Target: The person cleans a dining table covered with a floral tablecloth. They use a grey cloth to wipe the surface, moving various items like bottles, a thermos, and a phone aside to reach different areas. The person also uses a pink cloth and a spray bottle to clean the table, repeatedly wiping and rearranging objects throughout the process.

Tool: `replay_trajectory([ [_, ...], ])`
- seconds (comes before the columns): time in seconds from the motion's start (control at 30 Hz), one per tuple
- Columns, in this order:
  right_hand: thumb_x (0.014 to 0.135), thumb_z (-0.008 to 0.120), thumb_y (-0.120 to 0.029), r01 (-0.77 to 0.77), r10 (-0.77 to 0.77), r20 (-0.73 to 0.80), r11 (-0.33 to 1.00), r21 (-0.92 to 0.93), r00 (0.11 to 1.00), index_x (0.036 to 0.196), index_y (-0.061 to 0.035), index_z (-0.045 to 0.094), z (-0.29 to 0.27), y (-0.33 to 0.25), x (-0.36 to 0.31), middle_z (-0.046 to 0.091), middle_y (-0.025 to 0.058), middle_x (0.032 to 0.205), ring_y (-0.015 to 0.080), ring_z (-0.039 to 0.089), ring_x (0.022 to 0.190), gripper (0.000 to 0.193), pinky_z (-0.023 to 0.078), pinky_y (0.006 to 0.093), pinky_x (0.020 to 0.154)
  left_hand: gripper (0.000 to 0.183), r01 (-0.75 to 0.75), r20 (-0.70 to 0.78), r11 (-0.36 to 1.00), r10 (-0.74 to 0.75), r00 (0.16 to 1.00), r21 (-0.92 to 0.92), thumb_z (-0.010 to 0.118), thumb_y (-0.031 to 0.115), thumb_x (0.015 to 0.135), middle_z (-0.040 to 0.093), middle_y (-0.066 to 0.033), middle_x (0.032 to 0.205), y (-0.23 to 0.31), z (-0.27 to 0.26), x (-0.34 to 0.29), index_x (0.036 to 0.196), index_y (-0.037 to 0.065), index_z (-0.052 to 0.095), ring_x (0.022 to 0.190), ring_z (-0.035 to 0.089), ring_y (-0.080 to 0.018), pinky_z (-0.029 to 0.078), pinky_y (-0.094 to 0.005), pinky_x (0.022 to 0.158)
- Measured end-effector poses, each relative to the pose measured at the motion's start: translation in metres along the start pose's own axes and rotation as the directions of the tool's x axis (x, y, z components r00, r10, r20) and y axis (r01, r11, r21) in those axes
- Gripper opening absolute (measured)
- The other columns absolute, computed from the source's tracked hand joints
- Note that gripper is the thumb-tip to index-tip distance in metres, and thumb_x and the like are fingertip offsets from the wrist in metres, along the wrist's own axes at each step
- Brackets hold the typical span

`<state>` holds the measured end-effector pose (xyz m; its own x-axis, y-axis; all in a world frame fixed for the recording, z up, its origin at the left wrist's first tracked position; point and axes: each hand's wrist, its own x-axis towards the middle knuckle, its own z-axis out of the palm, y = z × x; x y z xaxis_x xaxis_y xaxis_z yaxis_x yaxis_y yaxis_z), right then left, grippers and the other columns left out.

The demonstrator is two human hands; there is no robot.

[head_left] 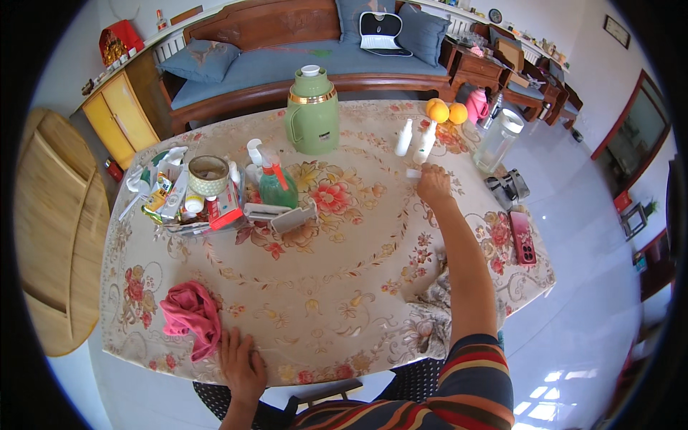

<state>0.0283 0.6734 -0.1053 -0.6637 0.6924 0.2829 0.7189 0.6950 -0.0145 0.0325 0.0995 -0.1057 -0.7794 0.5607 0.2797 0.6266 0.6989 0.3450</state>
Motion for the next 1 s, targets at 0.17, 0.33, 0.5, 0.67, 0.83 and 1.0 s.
replay_trajectory([
  [0.17, 0.077, 0.062, -0.022, -0.305, 0.303, 0.051, 0.951, 0.042, 0.952, 0.114, -0.0030, 0.049, -0.005, 0.003, 0.018, 0.061, 0.0158, 0.104, 0.0314, 0.059, 0.099, 0.044, 0.045, 0.0444, 0.087, 0.034, 0.016, 0.010, 1.000, -0.016, 1.000, 0.002, 0.054, 0.011, 0.079, 0.048, -0.0223, 0.130, 0.002, -0.002, 0.000, 0.111, 0.002, 0.057, 0.126, 0.038, -0.0429, 0.026, -0.0538, 0.104],
  [0.33, 0.077, 0.067, -0.022, -0.245, 0.614, 0.015, 0.292, 0.925, 0.789, 0.107, -0.0041, 0.055, -0.004, 0.035, 0.053, 0.062, 0.0102, 0.100, 0.0234, 0.060, 0.090, 0.037, 0.047, 0.0375, 0.074, 0.033, 0.008, 0.027, 1.000, -0.008, 1.000, 0.002, 0.053, 0.011, 0.080, 0.048, -0.0231, 0.130, 0.004, -0.002, 0.005, 0.111, 0.001, 0.056, 0.125, 0.039, -0.0436, 0.026, -0.0539, 0.104],
  [0.5, 0.079, 0.070, -0.026, -0.075, 0.581, -0.067, 0.217, 0.973, 0.811, 0.115, -0.0010, 0.056, -0.045, 0.013, 0.066, 0.062, 0.0077, 0.102, 0.0182, 0.058, 0.086, 0.046, 0.046, 0.0323, 0.075, 0.033, 0.005, 0.021, 1.000, -0.005, 1.000, 0.006, 0.053, 0.012, 0.080, 0.048, -0.0235, 0.130, 0.001, -0.003, 0.002, 0.111, 0.001, 0.056, 0.125, 0.039, -0.0442, 0.027, -0.0540, 0.103],
  [0.67, 0.077, 0.071, -0.023, -0.042, 0.516, -0.217, 0.444, 0.895, 0.828, 0.113, -0.0012, 0.056, -0.037, 0.022, 0.092, 0.063, 0.0099, 0.101, 0.0210, 0.060, 0.086, 0.045, 0.046, 0.0335, 0.077, 0.033, -0.002, 0.020, 1.000, 0.002, 1.000, 0.004, 0.053, 0.013, 0.081, 0.047, -0.0239, 0.130, 0.002, -0.002, 0.004, 0.111, 0.001, 0.055, 0.125, 0.039, -0.0446, 0.027, -0.0542, 0.103],
  [0.83, 0.075, 0.067, -0.011, 0.078, 0.410, -0.521, 0.725, 0.684, 0.749, 0.107, -0.0070, 0.054, -0.070, -0.014, 0.065, 0.064, 0.0181, 0.091, 0.0323, 0.063, 0.088, 0.035, 0.048, 0.0389, 0.077, 0.033, -0.011, 0.020, 1.000, 0.010, 1.000, 0.026, 0.053, 0.012, 0.080, 0.047, -0.0240, 0.130, 0.001, -0.002, 0.001, 0.112, 0.001, 0.055, 0.124, 0.039, -0.0449, 0.027, -0.0544, 0.103],
  [1.0, 0.077, 0.060, -0.009, 0.065, -0.080, 0.017, 0.905, 0.421, 0.997, 0.104, -0.0104, 0.057, -0.051, -0.042, 0.058, 0.064, 0.0198, 0.097, 0.0350, 0.061, 0.095, 0.028, 0.048, 0.0406, 0.082, 0.033, -0.016, -0.005, 1.000, 0.016, 1.000, 0.018, 0.053, 0.006, 0.078, 0.048, -0.0229, 0.130, 0.006, -0.004, 0.005, 0.110, 0.000, 0.056, 0.124, 0.040, -0.0431, 0.028, -0.0525, 0.103],
])
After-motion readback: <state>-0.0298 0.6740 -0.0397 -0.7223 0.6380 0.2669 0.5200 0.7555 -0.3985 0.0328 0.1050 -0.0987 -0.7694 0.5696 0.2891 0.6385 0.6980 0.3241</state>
